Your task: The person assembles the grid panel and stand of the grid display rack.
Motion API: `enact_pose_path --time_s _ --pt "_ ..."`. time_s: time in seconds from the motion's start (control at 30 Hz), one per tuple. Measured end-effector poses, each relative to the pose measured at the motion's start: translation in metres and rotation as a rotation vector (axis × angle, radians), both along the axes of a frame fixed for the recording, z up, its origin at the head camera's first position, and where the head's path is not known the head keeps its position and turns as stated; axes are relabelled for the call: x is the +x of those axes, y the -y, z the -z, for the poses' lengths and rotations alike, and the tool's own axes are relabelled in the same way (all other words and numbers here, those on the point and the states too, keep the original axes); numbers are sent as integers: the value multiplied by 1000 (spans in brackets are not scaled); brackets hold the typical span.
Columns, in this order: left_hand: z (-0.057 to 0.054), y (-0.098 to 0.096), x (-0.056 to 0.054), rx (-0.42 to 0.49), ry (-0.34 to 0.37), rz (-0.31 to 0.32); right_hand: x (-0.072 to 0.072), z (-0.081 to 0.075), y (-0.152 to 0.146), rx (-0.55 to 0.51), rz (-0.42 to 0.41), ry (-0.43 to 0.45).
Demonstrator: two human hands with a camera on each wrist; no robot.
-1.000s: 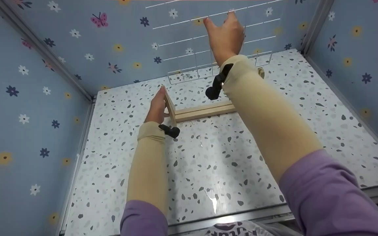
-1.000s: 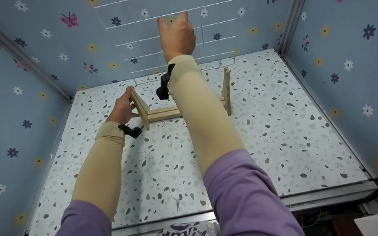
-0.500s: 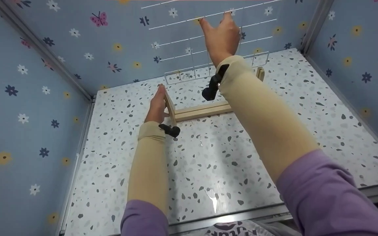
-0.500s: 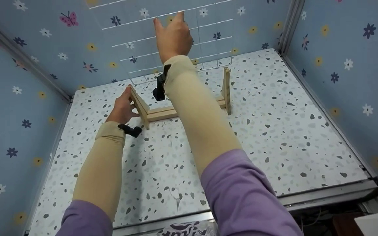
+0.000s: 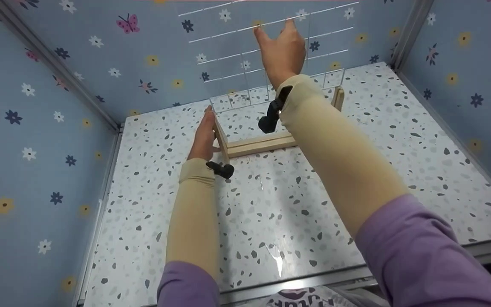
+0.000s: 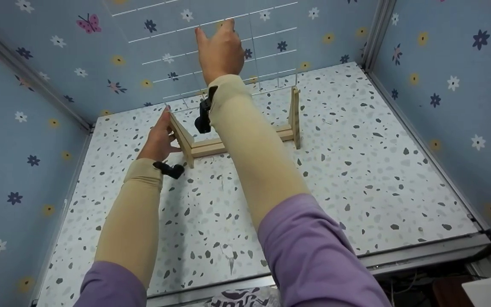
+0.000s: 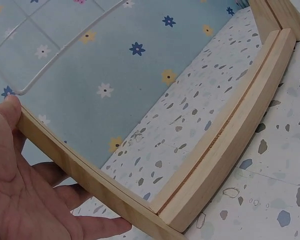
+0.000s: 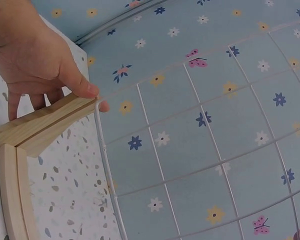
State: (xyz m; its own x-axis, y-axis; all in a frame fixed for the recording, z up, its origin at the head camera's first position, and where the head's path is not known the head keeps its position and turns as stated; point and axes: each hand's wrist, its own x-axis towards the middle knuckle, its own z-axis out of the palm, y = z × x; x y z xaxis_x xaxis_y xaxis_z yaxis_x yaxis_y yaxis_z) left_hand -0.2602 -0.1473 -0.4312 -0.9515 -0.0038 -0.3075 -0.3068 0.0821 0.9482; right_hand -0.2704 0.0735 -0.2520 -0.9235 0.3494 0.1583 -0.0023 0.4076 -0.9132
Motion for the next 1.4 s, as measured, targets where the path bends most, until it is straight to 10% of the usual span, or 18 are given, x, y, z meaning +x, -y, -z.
enact_pose_path --time_s 1.4 --pt "2 -1 2 -5 -32 -12 -6 5 6 7 8 10"
